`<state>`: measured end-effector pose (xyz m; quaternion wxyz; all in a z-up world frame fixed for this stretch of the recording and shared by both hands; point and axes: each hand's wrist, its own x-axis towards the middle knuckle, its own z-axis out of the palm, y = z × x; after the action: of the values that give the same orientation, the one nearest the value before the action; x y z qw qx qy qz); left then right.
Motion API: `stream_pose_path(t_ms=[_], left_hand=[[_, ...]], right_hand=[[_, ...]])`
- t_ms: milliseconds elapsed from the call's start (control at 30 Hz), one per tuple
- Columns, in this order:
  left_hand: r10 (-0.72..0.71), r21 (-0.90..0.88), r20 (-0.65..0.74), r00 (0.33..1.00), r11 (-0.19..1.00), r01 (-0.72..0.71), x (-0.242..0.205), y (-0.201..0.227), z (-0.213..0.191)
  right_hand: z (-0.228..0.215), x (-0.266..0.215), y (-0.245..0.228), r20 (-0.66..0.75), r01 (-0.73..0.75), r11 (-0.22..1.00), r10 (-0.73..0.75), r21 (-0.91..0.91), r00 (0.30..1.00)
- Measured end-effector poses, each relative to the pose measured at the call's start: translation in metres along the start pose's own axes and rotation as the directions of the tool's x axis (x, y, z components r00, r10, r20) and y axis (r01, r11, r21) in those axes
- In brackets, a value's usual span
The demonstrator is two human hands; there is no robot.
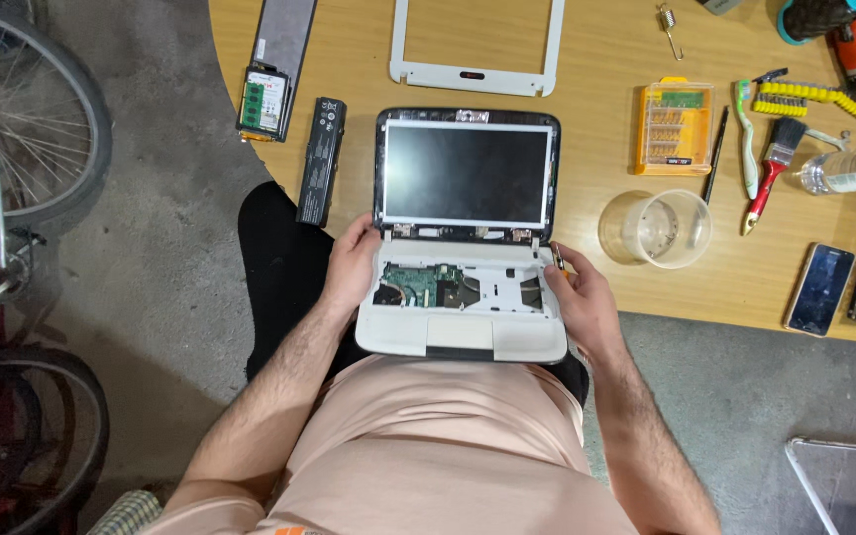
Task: The person uses a screwdriver to remove screws from the bezel and screen assembly of a white laptop. They then detach the bezel, unscrew the screen, disconnect the ribbon cable, and set the screen aside.
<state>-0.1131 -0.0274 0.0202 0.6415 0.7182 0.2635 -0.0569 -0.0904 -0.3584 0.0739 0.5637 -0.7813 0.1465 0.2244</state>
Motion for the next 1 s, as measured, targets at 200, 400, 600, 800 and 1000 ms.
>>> stream_pose_path(t_ms=[200,400,600,800,1000], left_hand=[[-0.073,0.046,0.004,0.997,0.996,0.073,-0.009,-0.024,0.001],[-0.059,0.116,0.043,0.997,0.992,0.054,0.0,-0.028,-0.001],[-0.079,0.221,0.143,0.987,0.974,0.046,-0.042,0.088,0.001],[-0.042,0.397,0.16,0.986,0.917,-0.025,-0.035,0.079,-0.004],[0.036,0.398,0.155,0.987,0.912,-0.096,-0.021,0.053,-0.001]], right_hand=[[0.008,-0.018,0.026,-0.022,-0.031,0.993,0.034,0.111,0.999],[0.007,-0.004,0.072,0.001,-0.059,0.996,0.059,0.071,0.998],[0.009,-0.003,0.057,0.04,-0.035,0.996,0.031,0.083,0.999],[0.007,-0.015,0.027,0.027,-0.022,0.996,0.025,-0.084,0.999],[0.009,-0.004,0.045,-0.008,-0.04,0.996,0.039,-0.078,0.999]])
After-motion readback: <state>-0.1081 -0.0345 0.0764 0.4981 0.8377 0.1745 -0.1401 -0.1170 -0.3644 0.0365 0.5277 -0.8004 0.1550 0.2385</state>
